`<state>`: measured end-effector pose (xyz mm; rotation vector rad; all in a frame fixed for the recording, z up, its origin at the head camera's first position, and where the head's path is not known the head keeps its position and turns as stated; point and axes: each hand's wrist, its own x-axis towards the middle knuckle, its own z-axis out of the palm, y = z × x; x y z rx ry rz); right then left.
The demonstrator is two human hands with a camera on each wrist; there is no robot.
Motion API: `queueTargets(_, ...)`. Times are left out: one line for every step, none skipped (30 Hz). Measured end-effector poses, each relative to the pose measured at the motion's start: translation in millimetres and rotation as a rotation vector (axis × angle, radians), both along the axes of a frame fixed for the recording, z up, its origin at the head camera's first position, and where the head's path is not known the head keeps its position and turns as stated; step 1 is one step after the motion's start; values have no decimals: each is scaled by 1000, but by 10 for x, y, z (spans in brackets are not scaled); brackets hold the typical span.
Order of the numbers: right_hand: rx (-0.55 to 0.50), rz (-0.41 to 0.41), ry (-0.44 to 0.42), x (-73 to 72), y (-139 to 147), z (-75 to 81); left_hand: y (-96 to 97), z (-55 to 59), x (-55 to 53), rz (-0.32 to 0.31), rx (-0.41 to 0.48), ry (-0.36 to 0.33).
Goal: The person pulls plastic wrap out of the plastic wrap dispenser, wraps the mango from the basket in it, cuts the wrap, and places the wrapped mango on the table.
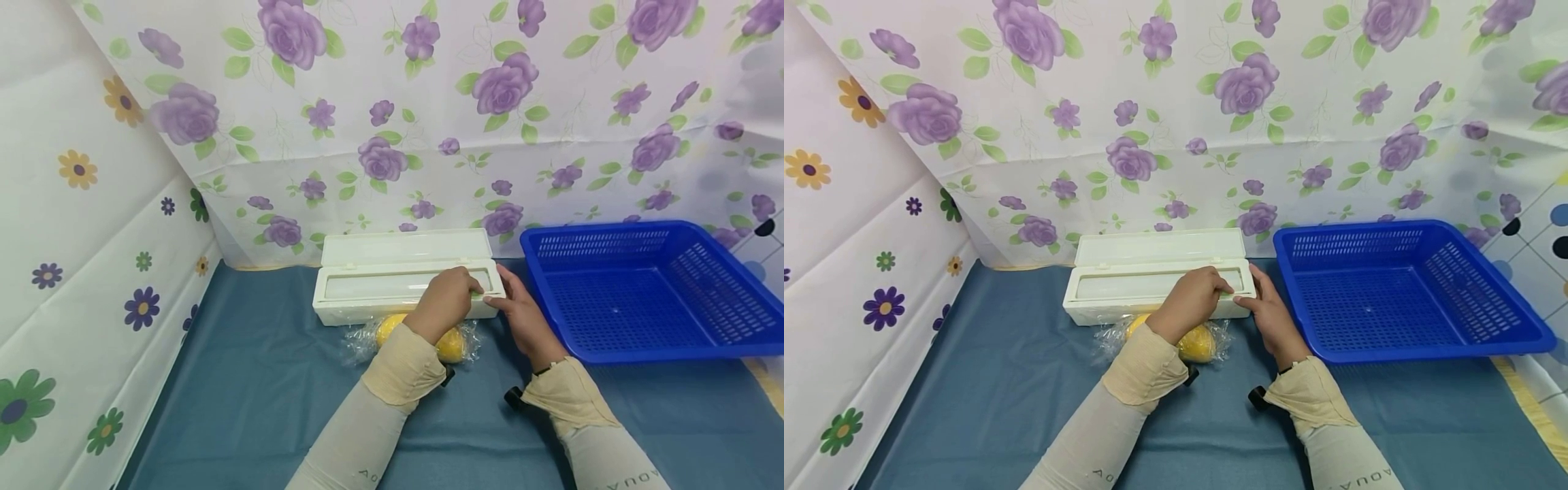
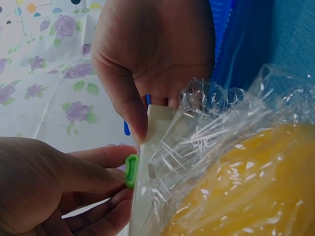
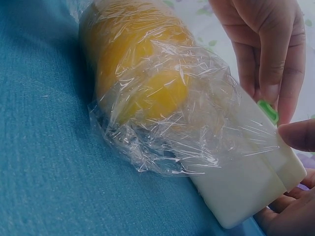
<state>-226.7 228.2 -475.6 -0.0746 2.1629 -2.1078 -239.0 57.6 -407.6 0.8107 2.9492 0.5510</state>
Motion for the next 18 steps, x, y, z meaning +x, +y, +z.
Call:
queueTargets(2, 0, 0, -1, 2, -6, -1, 1, 2, -1, 0, 0)
queueTargets(3, 0, -1, -1, 3, -10, -1, 1, 3, 0, 0, 0)
queueTargets(5, -2, -2, -3, 5, -14, -2, 2, 5, -1, 1, 2)
queueTargets(6, -2, -3, -3, 7, -17, -4, 2, 5, -4, 2, 5)
queueTargets(6, -1, -3, -3, 8, -18, -6, 1, 7, -5, 1, 8)
queueTargets(6, 0, -3, -2, 8, -18, -9, -2, 7, -7, -2, 14)
queueTargets(7, 0, -3, -1, 8, -17, -12, -5, 7, -9, -3, 18)
queueTargets(7, 0, -4, 0, 9, -15, -14, -8, 6, -10, -3, 22)
queueTargets(9, 0, -5, 2, 9, -13, -17, -12, 5, -12, -2, 24)
queueTargets(10, 0, -5, 4, 10, -11, -19, -15, 4, -13, -2, 25)
queueTargets(12, 0, -5, 5, 10, -8, -20, -20, 2, -16, -3, 30)
queueTargets(14, 0, -5, 7, 10, -6, -21, -24, -1, -19, -3, 34)
queueTargets(15, 1, -5, 9, 10, -4, -22, -28, -2, -20, -3, 34)
queueTargets(15, 1, -5, 10, 10, -1, -22, -28, -2, -21, -4, 33)
queueTargets(15, 2, -3, 12, 8, 0, -22, -28, -2, -21, -4, 28)
queueTargets(15, 3, -3, 14, 7, 3, -22, -28, 0, -22, -6, 27)
queueTargets(16, 3, -3, 15, 7, 4, -21, -27, 3, -21, -8, 22)
queueTargets(15, 4, -2, 16, 6, 4, -20, -25, 4, -17, -7, 16)
